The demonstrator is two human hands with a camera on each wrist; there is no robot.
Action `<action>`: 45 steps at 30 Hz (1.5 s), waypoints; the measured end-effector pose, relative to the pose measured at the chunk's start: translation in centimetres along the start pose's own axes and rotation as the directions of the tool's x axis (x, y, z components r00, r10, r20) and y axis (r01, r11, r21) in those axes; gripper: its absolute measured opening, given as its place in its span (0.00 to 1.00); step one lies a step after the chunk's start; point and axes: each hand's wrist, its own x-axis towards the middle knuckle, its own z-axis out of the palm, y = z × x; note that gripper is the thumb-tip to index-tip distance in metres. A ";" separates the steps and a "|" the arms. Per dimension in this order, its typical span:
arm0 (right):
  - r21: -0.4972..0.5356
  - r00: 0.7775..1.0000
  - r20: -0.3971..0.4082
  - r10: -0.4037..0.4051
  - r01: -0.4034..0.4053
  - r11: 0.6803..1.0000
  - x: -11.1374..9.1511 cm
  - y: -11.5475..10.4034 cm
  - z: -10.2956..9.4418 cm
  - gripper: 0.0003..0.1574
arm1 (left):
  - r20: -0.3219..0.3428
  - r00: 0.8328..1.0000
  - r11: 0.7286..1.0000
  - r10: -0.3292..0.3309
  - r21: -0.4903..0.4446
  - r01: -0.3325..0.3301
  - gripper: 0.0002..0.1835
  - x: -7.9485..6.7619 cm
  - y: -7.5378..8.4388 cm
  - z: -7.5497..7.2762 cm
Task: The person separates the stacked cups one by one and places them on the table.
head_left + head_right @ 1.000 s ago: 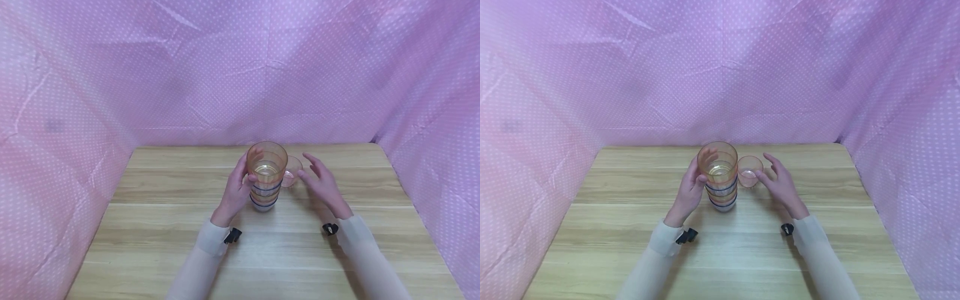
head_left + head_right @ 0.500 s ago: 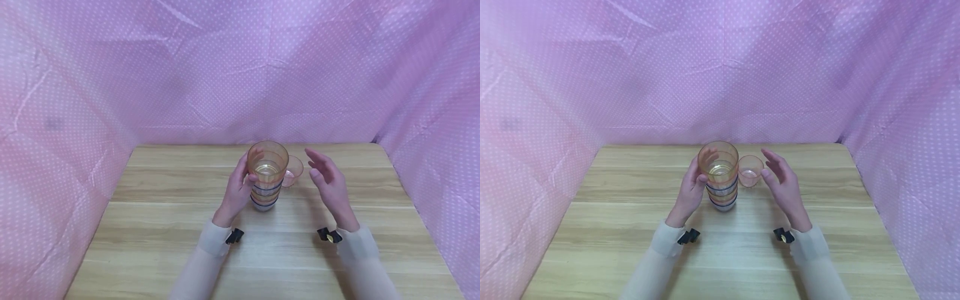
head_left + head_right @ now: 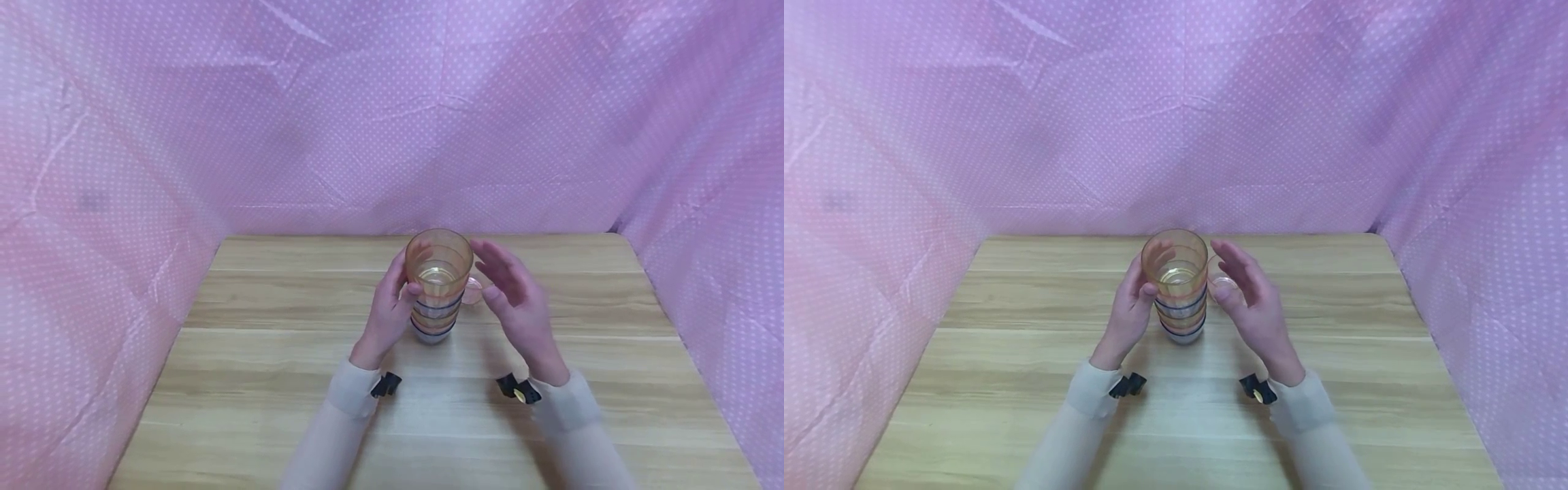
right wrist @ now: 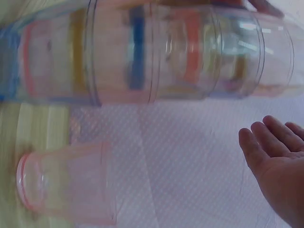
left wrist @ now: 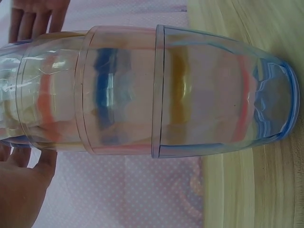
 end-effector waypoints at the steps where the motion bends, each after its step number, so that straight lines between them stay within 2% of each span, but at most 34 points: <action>1: 0.008 1.000 0.008 0.001 -0.001 1.000 0.1 -0.1 0.3 0.36 | -0.003 1.000 1.000 -0.002 0.006 0.002 0.47 0.0 0.0 0.0; 5: 0.014 1.000 0.017 0.012 -0.013 1.000 0.4 -0.4 1.2 0.39 | -0.023 0.999 0.999 -0.022 0.034 0.023 0.49 -0.1 0.3 -0.1; 12: -0.074 0.997 0.000 0.077 -0.077 0.994 0.8 -0.6 2.2 0.46 | -0.021 0.999 0.998 -0.048 0.048 0.049 0.50 -0.3 0.6 -0.3; 19: -0.087 0.998 0.038 0.042 -0.039 0.995 1.1 -0.3 2.4 0.45 | -0.008 0.998 0.998 -0.058 -0.002 0.058 0.50 -0.5 0.4 -0.7; 27: -0.117 0.998 0.051 0.021 -0.015 0.993 1.1 -0.1 2.3 0.43 | 0.071 0.990 0.992 -0.120 -0.029 0.122 0.55 -0.9 0.4 -1.8; 30: -0.116 0.998 0.056 0.018 -0.011 0.993 1.1 -0.1 2.3 0.43 | 0.108 0.984 0.989 -0.145 -0.026 0.149 0.59 -0.8 0.4 -2.0; 34: -0.116 0.998 0.059 0.016 -0.009 0.993 1.1 -0.1 2.3 0.43 | 0.151 0.972 0.983 -0.179 -0.005 0.181 0.58 -0.7 0.2 -2.1; 38: -0.120 0.998 0.067 0.014 -0.006 0.993 1.0 0.0 2.3 0.43 | 0.165 0.968 0.982 -0.190 0.011 0.191 0.55 -0.7 0.1 -2.2; 45: -0.139 0.994 0.114 -0.005 0.021 0.990 1.4 -0.1 1.7 0.43 | 0.163 0.969 0.983 -0.183 0.010 0.184 0.53 -0.7 -0.1 -2.0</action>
